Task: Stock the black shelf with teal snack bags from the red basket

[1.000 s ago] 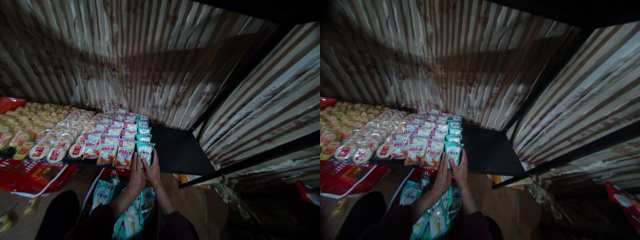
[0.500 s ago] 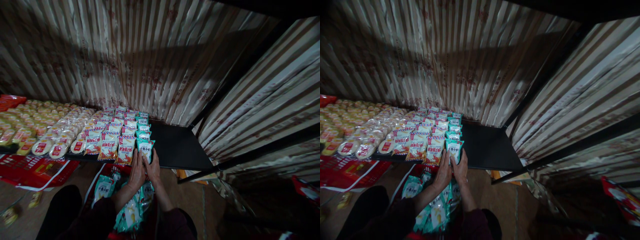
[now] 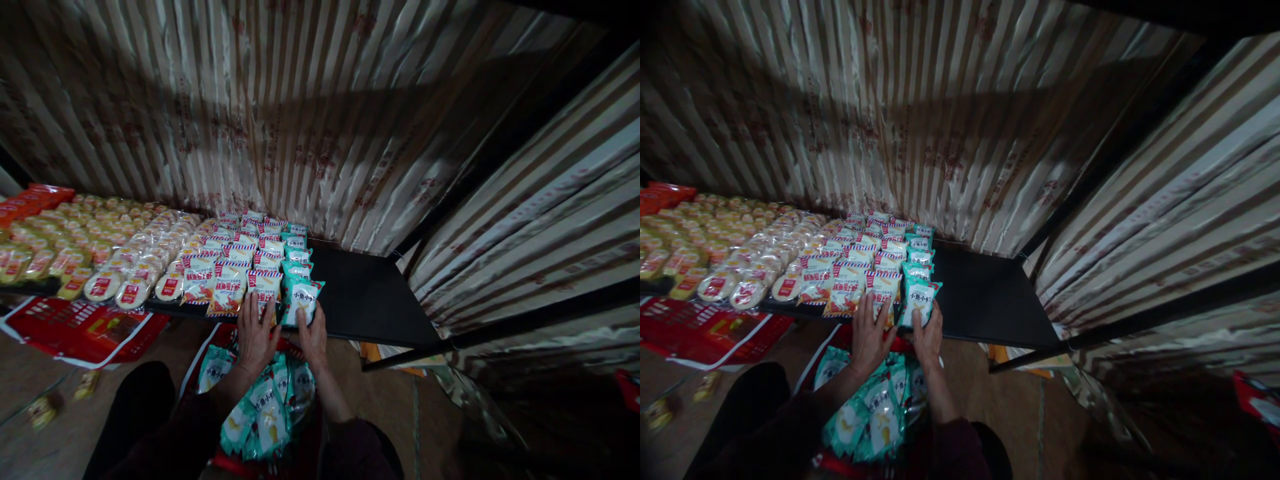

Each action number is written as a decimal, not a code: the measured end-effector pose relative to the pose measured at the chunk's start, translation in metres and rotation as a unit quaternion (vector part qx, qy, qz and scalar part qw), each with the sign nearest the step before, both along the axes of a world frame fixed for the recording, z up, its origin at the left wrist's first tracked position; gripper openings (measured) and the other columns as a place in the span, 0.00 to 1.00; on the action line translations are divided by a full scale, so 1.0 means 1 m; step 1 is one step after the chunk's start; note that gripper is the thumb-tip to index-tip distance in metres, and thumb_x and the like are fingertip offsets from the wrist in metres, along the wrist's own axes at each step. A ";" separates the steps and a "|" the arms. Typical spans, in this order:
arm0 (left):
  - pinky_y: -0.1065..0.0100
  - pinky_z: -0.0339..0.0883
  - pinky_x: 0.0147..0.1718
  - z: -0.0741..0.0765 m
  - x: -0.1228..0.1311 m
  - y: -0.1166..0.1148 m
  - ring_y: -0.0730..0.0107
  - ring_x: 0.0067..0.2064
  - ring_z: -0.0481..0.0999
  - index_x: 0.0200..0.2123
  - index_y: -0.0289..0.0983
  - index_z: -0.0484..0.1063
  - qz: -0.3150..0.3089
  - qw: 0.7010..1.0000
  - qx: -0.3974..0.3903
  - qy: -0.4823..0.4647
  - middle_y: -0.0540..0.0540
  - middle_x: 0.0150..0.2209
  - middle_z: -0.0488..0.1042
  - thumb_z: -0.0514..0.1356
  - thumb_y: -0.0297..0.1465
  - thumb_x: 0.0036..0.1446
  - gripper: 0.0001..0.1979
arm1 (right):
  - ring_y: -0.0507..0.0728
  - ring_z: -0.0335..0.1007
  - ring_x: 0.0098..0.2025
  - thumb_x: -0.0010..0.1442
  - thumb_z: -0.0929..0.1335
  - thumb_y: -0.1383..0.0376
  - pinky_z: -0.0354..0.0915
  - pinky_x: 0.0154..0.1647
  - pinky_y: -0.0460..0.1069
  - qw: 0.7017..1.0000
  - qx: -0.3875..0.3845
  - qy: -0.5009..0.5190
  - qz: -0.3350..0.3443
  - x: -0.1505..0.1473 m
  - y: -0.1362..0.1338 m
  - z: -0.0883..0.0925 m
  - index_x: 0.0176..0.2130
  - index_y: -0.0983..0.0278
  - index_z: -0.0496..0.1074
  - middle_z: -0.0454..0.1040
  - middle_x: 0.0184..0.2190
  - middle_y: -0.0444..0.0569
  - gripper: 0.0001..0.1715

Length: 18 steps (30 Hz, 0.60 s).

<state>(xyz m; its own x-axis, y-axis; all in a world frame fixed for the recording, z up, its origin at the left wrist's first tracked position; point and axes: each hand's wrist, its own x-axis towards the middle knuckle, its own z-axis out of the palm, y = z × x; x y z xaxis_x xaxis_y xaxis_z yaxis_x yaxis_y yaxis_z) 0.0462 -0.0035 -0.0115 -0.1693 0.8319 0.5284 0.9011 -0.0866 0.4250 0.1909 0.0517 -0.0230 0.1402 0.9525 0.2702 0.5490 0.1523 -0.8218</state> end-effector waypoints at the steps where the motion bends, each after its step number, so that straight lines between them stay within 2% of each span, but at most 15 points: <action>1: 0.44 0.46 0.61 -0.002 -0.001 0.002 0.46 0.67 0.40 0.63 0.39 0.53 -0.005 1.000 -0.001 0.003 0.37 0.68 0.38 0.56 0.31 0.56 0.31 | 0.64 0.60 0.58 0.59 0.59 0.46 0.57 0.57 0.60 1.000 0.001 0.005 -0.007 -0.001 0.001 0.001 0.58 0.69 0.58 0.65 0.55 0.62 0.38; 6: 0.47 0.50 0.60 -0.013 0.001 0.007 0.50 0.67 0.43 0.63 0.34 0.52 -0.011 0.999 0.032 -0.001 0.33 0.67 0.42 0.53 0.27 0.58 0.29 | 0.64 0.66 0.51 0.58 0.60 0.46 0.62 0.50 0.58 1.000 -0.025 0.013 0.001 -0.002 0.008 0.010 0.56 0.68 0.59 0.70 0.49 0.61 0.37; 10: 0.48 0.50 0.61 -0.011 -0.001 0.015 0.53 0.68 0.42 0.64 0.35 0.47 -0.032 0.997 0.065 -0.017 0.34 0.67 0.43 0.51 0.26 0.59 0.30 | 0.63 0.70 0.46 0.58 0.60 0.46 0.65 0.45 0.55 0.999 -0.051 0.011 0.015 0.001 0.009 0.013 0.54 0.67 0.60 0.73 0.45 0.58 0.34; 13: 0.47 0.49 0.61 -0.009 -0.004 0.024 0.53 0.68 0.41 0.64 0.35 0.46 -0.030 0.997 0.069 -0.022 0.34 0.67 0.44 0.50 0.27 0.60 0.30 | 0.62 0.72 0.43 0.58 0.60 0.46 0.66 0.41 0.54 0.999 -0.050 0.007 0.014 0.002 0.008 0.012 0.53 0.65 0.61 0.75 0.42 0.56 0.32; 18: 0.49 0.47 0.62 -0.018 -0.008 0.030 0.55 0.68 0.42 0.64 0.32 0.49 -0.030 0.999 0.036 -0.003 0.33 0.66 0.48 0.50 0.29 0.60 0.29 | 0.63 0.71 0.46 0.59 0.60 0.47 0.65 0.45 0.55 0.999 -0.043 -0.011 0.018 0.002 0.007 0.012 0.53 0.66 0.62 0.74 0.44 0.57 0.32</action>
